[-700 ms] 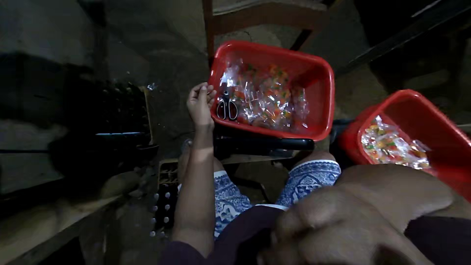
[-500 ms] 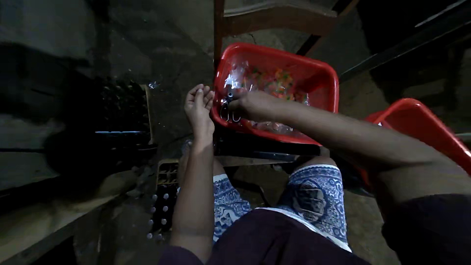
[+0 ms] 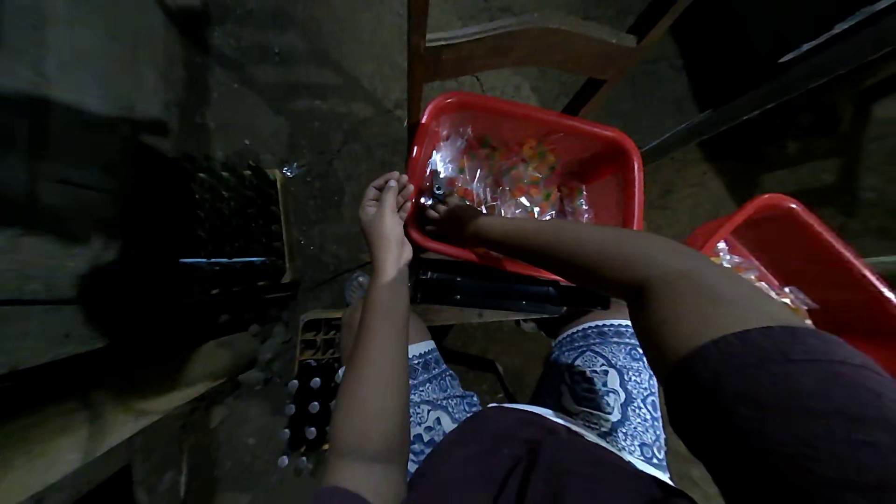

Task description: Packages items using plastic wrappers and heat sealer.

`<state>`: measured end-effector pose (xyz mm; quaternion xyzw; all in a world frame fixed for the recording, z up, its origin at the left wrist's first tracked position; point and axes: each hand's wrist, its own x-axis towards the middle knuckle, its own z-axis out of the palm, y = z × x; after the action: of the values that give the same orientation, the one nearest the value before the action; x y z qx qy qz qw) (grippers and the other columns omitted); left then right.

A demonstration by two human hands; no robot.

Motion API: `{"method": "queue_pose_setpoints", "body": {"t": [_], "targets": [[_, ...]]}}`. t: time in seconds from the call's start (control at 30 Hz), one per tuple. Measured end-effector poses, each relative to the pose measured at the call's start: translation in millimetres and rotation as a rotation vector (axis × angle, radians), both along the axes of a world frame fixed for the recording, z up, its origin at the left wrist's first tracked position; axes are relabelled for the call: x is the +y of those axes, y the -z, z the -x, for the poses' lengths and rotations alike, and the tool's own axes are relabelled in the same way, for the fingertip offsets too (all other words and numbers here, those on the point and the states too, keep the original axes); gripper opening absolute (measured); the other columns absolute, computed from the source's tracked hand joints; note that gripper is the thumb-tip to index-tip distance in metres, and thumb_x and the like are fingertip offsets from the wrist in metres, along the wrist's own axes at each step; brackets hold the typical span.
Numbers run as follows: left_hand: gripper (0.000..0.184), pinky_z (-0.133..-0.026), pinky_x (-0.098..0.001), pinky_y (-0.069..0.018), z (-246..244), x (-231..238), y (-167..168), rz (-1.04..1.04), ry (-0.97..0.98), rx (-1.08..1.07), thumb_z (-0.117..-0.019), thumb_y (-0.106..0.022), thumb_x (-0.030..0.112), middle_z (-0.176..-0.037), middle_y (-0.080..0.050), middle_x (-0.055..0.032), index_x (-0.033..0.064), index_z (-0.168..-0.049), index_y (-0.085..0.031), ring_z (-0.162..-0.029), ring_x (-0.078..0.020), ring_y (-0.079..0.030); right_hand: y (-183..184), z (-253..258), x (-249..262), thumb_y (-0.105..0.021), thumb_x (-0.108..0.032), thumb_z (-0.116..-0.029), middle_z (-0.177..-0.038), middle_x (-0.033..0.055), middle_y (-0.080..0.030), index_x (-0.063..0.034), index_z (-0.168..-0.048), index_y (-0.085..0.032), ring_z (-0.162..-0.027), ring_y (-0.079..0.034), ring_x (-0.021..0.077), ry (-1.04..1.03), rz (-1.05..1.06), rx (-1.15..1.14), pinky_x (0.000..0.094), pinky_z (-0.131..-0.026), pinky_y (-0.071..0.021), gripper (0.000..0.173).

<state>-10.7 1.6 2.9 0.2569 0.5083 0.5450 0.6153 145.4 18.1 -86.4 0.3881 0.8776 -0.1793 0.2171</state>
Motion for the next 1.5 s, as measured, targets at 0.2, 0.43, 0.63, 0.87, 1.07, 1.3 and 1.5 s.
{"method": "queue_pose_setpoints", "body": {"t": [0.2,0.43,0.63,0.87,1.07,1.3,1.5], "targets": [[0.022,-0.094,-0.0313,-0.0521,-7,-1,13,0.0,0.15,0.105,-0.1059,-0.049,0.008,-0.12,-0.062,-0.0123,-0.0028,-0.123,-0.057,-0.106,-0.0142,-0.062,-39,-17,1,-0.074,-0.008,-0.0885,-0.142,0.0291,-0.052,-0.0079,-0.13,-0.065,-0.129,-0.051,0.0479,-0.032,-0.157,0.094,0.0629,-0.107,-0.0389,0.042],[0.036,-0.078,-0.0333,-0.0584,-16,-11,11,0.158,0.55,-0.077,-0.1103,-0.04,0.04,-0.105,-0.068,-0.0029,0.0139,-0.126,-0.06,-0.091,-0.013,-0.067,-93,-44,-37,-0.063,0.006,-0.0933,-0.139,0.0277,-0.054,-0.0123,-0.128,-0.062,-0.118,-0.061,0.0432,-0.212,-0.523,0.275,0.0538,-0.088,-0.0517,0.039],[0.027,-0.081,-0.0277,-0.0601,-10,-13,10,0.027,0.573,-0.221,-0.1095,-0.046,0.03,-0.106,-0.069,0.0,0.016,-0.13,-0.056,-0.092,-0.0092,-0.069,-111,-62,-20,-0.069,-0.008,-0.0947,-0.145,0.028,-0.053,-0.0031,-0.125,-0.066,-0.125,-0.061,0.0425,-0.244,-0.297,0.664,0.0509,-0.101,-0.0535,0.031],[0.043,-0.067,-0.0225,-0.0582,21,-4,-7,0.01,0.511,0.235,-0.0991,-0.058,-0.002,-0.112,-0.069,-0.0077,0.0051,-0.141,-0.05,-0.085,-0.0104,-0.07,-105,-99,33,-0.064,-0.023,-0.0999,-0.129,0.0244,-0.061,0.0073,-0.123,-0.062,-0.12,-0.061,0.0365,0.333,-0.282,0.796,0.0493,-0.105,-0.0494,0.039],[0.044,-0.069,-0.0338,-0.0553,40,-3,-6,0.023,0.584,0.739,-0.0979,-0.068,0.009,-0.11,-0.068,-0.0139,0.0074,-0.14,-0.055,-0.079,-0.0172,-0.065,-45,-75,80,-0.06,-0.016,-0.1017,-0.132,0.0234,-0.062,-0.0023,-0.121,-0.071,-0.13,-0.053,0.0437,0.536,-0.086,0.361,0.0629,-0.108,-0.0416,0.026],[0.041,-0.076,-0.0435,-0.056,52,-4,-3,-0.043,0.629,0.852,-0.0982,-0.068,0.012,-0.111,-0.069,-0.0164,0.0073,-0.138,-0.058,-0.086,-0.0233,-0.067,-1,-22,96,-0.073,-0.036,-0.0926,-0.152,0.0291,-0.045,-0.0046,-0.149,-0.051,-0.144,-0.036,0.0492,0.715,0.035,0.104,0.0699,-0.117,-0.0225,0.068],[0.04,-0.074,-0.0437,-0.0559,49,-6,-4,-0.034,0.632,0.822,-0.0978,-0.068,0.011,-0.112,-0.069,-0.0156,0.01,-0.137,-0.059,-0.085,-0.0241,-0.066,-9,-22,99,-0.071,-0.033,-0.0951,-0.133,0.0281,-0.062,0.0004,-0.125,-0.067,-0.132,-0.051,0.0494,0.751,0.164,-0.004,0.0744,-0.104,-0.0367,0.045]]}}
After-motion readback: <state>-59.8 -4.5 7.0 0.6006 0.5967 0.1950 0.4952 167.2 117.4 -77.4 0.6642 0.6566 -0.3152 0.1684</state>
